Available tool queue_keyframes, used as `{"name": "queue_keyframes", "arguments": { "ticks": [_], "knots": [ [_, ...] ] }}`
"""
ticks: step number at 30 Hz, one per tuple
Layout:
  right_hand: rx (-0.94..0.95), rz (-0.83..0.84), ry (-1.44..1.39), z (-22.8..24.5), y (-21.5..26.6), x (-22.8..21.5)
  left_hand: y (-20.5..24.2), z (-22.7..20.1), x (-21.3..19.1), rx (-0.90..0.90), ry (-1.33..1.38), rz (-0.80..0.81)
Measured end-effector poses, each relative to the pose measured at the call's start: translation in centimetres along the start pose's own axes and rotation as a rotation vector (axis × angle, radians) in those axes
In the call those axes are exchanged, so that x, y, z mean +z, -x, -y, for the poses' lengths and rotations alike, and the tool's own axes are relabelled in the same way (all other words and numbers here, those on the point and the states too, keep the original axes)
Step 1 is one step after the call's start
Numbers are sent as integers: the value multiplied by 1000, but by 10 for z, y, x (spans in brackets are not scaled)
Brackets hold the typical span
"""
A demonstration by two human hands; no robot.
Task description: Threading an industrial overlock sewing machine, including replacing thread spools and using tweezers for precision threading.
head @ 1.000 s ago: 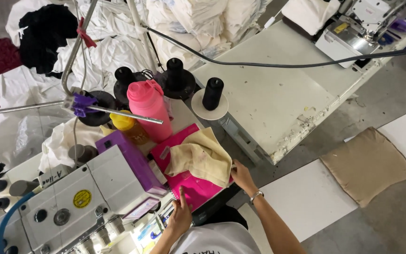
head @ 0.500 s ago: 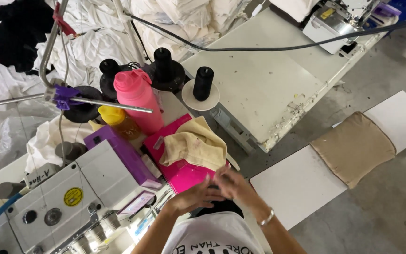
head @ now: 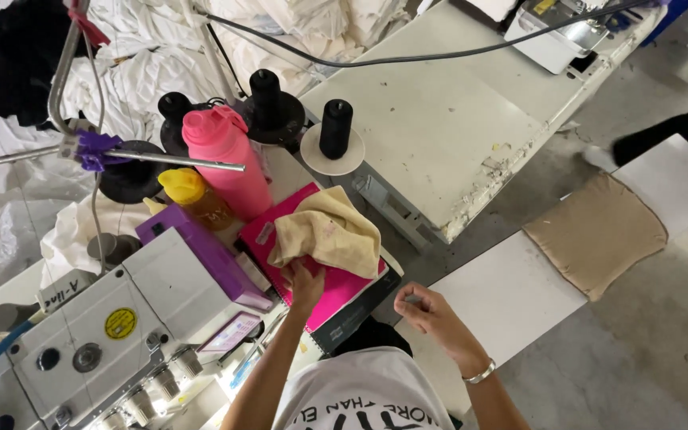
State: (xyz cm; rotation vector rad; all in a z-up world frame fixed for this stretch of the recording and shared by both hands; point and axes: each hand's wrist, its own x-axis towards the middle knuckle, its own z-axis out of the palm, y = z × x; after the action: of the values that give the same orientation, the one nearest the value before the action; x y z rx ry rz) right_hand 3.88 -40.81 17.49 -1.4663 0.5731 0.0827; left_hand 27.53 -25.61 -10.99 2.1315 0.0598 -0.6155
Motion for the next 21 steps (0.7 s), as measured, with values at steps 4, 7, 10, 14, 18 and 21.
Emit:
{"name": "queue_keyframes", "arguments": {
  "ticks": [4, 7, 10, 14, 18, 21],
  "knots": [
    [-7, -129, 147, -12, -9, 2, 17, 7, -13, 226, -193, 70],
    [-33, -200, 43, -54, -46, 9, 40, 34, -12, 834, -418, -189],
    [-57, -145, -133, -82, -86, 44, 115, 16, -44, 599, -414, 63],
    [-208, -65, 86, -89, -121, 66, 52, -3, -46, 216, -45, 158],
    [-215, -15, 77, -66, -112, 74, -2, -9, -29, 109, -35, 21],
    [-174, -16, 36, -70, -106, 66, -16, -5, -17, 118, -57, -16]
  ]
}}
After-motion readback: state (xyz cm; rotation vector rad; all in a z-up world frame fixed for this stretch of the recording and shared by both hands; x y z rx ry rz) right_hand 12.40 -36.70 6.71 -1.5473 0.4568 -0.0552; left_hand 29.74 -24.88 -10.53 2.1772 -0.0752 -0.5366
